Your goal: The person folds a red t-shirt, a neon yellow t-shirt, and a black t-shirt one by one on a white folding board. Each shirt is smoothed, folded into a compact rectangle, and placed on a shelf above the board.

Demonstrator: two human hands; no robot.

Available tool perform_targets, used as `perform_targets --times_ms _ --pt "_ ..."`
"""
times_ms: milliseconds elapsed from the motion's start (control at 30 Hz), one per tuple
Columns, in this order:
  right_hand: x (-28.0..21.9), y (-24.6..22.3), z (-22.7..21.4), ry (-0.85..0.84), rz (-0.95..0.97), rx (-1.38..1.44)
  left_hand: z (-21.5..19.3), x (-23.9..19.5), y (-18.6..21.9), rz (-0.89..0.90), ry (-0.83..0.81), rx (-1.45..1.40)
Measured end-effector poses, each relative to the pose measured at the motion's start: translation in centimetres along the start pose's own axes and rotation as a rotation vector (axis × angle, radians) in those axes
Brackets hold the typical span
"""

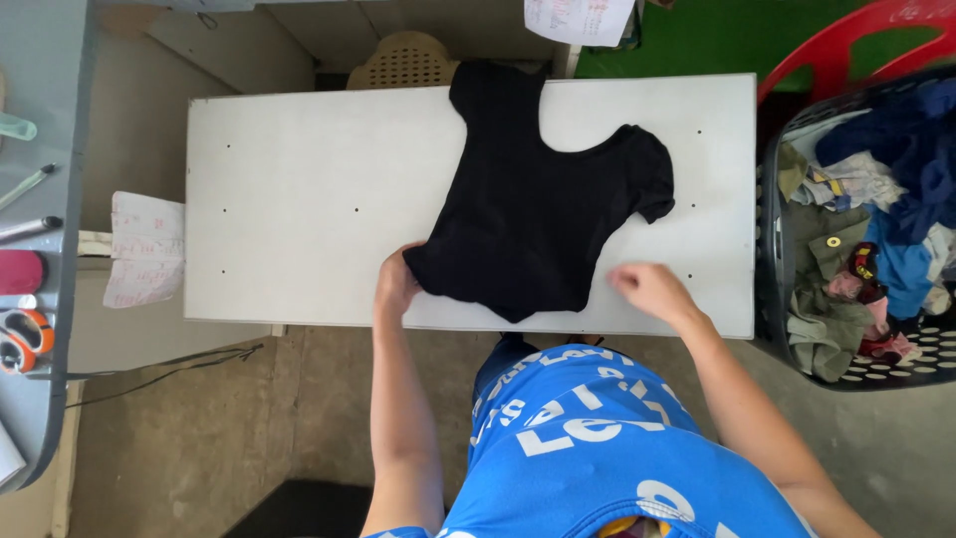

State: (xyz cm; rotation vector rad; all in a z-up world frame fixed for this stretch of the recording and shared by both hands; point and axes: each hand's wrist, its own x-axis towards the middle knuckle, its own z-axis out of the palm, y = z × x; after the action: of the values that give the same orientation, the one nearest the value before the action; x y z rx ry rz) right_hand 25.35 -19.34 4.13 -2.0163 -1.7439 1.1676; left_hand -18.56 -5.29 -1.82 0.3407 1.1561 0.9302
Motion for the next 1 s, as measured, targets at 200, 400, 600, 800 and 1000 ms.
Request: perform_targets --times_ms 200,400,600,800,1000 --pt "3.5 0.3 -1.6 0.269 0.38 0.223 -2.8 7.8 0.2 0.258 0.445 1.237" --pt "8.0 -2.3 0.9 0.592 0.357 0.081 11.0 10.2 -0.5 1.004 0.614 1.311" --pt "9.6 1.0 0.0 0.57 0.387 0.372 15.0 12.7 -4.5 1.058 0.608 1.547" --pt "4.4 2.3 -5.6 0.34 0.211 1.427 13.7 9.7 -0.5 0.044 -0.146 0.277" --pt "3.9 0.5 -6.3 0.07 0.279 1.365 18.1 4.1 1.5 -0.278 -0.258 0.407"
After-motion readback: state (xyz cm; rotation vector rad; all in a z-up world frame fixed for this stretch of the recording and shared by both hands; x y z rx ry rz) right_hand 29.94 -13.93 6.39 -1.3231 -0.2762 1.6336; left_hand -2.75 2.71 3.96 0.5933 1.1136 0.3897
